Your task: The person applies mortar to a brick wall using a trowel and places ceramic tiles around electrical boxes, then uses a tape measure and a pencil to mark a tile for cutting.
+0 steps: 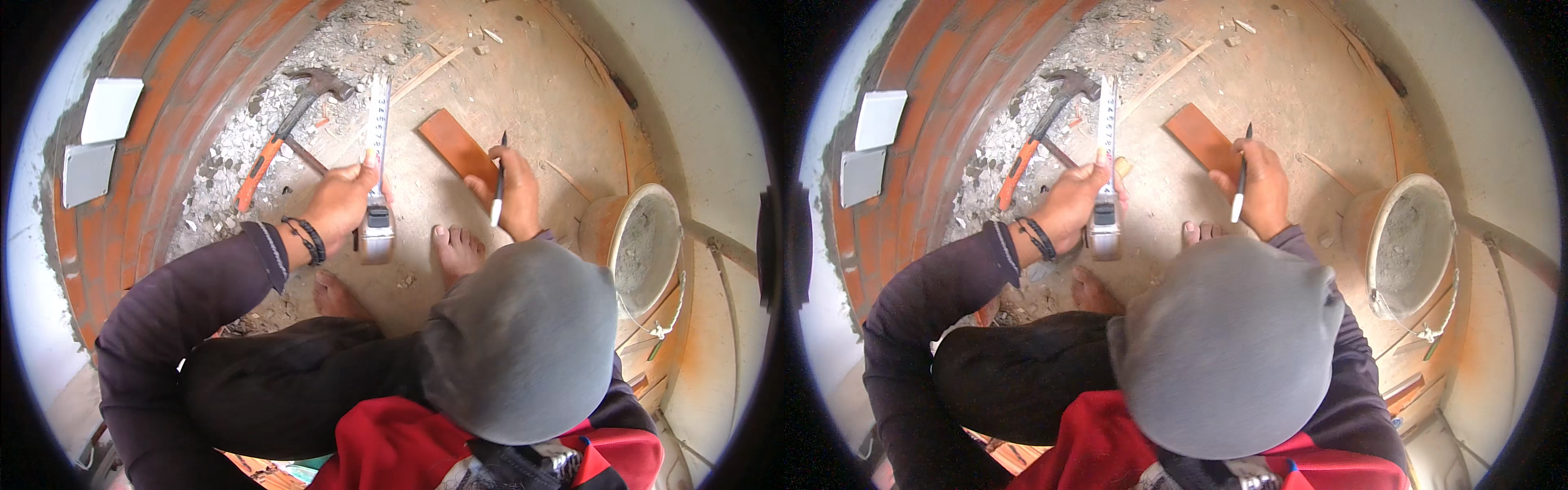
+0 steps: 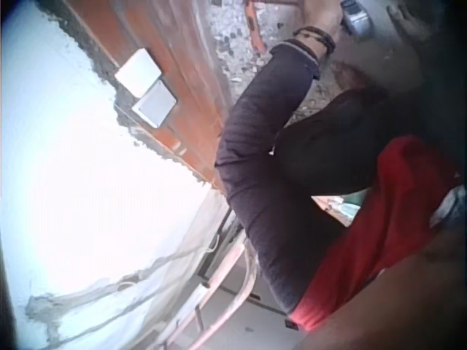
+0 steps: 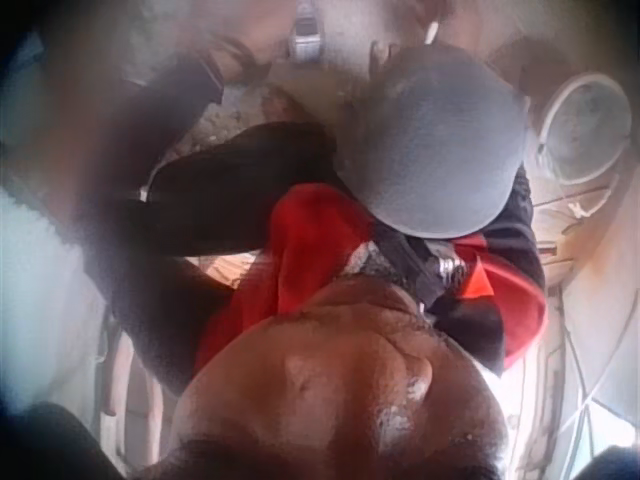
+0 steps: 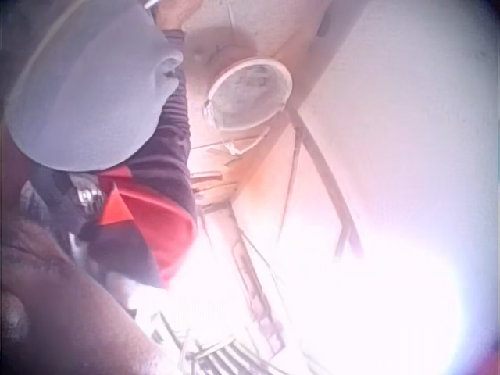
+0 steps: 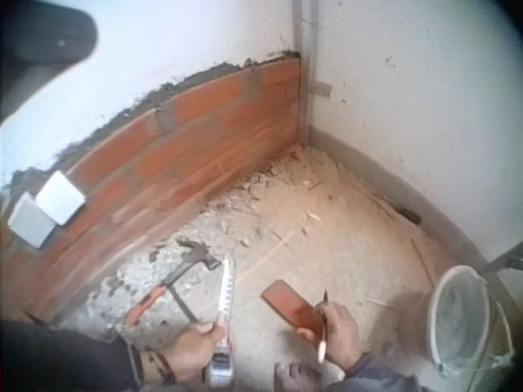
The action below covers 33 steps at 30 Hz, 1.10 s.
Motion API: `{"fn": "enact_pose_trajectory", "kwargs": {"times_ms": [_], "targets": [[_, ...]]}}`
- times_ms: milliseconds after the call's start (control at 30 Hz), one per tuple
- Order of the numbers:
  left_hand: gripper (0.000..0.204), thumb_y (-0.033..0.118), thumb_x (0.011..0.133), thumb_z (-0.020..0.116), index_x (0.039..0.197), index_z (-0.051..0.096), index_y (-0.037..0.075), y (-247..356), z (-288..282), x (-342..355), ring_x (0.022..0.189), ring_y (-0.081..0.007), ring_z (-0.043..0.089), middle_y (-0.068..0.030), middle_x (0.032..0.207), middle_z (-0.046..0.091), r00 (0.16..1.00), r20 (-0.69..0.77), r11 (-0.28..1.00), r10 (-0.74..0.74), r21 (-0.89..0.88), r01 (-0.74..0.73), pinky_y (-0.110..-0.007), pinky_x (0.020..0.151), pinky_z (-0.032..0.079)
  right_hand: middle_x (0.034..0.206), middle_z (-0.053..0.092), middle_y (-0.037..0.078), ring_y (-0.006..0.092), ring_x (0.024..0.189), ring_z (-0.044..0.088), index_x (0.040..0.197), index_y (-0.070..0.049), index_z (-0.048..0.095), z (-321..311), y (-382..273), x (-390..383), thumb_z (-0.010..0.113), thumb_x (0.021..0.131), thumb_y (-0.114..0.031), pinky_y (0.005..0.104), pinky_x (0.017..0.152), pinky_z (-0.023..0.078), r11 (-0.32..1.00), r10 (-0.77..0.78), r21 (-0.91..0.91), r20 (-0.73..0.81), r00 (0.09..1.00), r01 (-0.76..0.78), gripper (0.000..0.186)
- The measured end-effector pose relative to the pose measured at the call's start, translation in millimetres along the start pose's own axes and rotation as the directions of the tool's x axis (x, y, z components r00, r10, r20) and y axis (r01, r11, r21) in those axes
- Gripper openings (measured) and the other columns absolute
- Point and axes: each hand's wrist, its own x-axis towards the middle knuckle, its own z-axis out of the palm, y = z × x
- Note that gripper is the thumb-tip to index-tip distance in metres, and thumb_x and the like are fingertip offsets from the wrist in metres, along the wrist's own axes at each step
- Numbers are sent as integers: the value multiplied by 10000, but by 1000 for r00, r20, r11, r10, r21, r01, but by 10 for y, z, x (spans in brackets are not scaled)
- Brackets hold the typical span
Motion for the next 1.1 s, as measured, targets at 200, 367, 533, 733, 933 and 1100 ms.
{"fn": "enact_pose_trajectory", "kwargs": {"times_ms": [200,367,533,733,933,1100], "targets": [[432,424,1054,381,950,562,46,-171,439,210,762,-163,642,-77,856,634,983,43,973,-177,-141,181,-319,711,546,1106,600,140,370,1011,550,1102,-79,519,233,296,-125,822,585,-41,437,878,455,991,-14,-134,71,997,23,600],[468,423,1054,398,903,606,32,-339,509,455,737,-133,603,-50,794,616,977,81,980,-198,41,195,-284,699,505,1124,605,124,363,1003,548,1089,-85,513,299,347,-96,794,569,-10,435,870,455,1000,19,22,17,1000,-19,596],[508,400,1042,433,770,661,35,-177,382,674,672,-138,553,-42,686,609,982,166,822,-93,569,-18,-298,685,467,1069,614,107,351,973,545,1077,-108,531,354,313,16,793,563,3,440,855,444,996,26,89,-68,997,-20,587],[513,434,1021,452,759,678,55,64,237,1045,659,-184,583,-85,680,621,973,175,680,-151,733,-26,-355,665,475,1081,622,107,341,978,566,1109,-105,527,287,389,64,838,606,-75,433,851,470,996,25,88,26,999,-27,592],[515,457,1011,456,740,682,83,28,159,1277,656,-251,608,-117,672,612,971,176,634,-159,772,-36,-374,684,491,938,624,96,230,826,600,1052,-75,600,273,376,259,778,807,-172,335,738,493,979,42,203,-135,990,-13,318],[480,430,1000,478,758,673,64,32,157,1292,657,-258,621,-110,687,648,982,145,658,-120,752,-31,-374,673,492,789,652,37,117,730,600,988,-48,651,276,335,515,660,929,-184,252,687,485,907,196,406,-167,966,-114,149]]}}
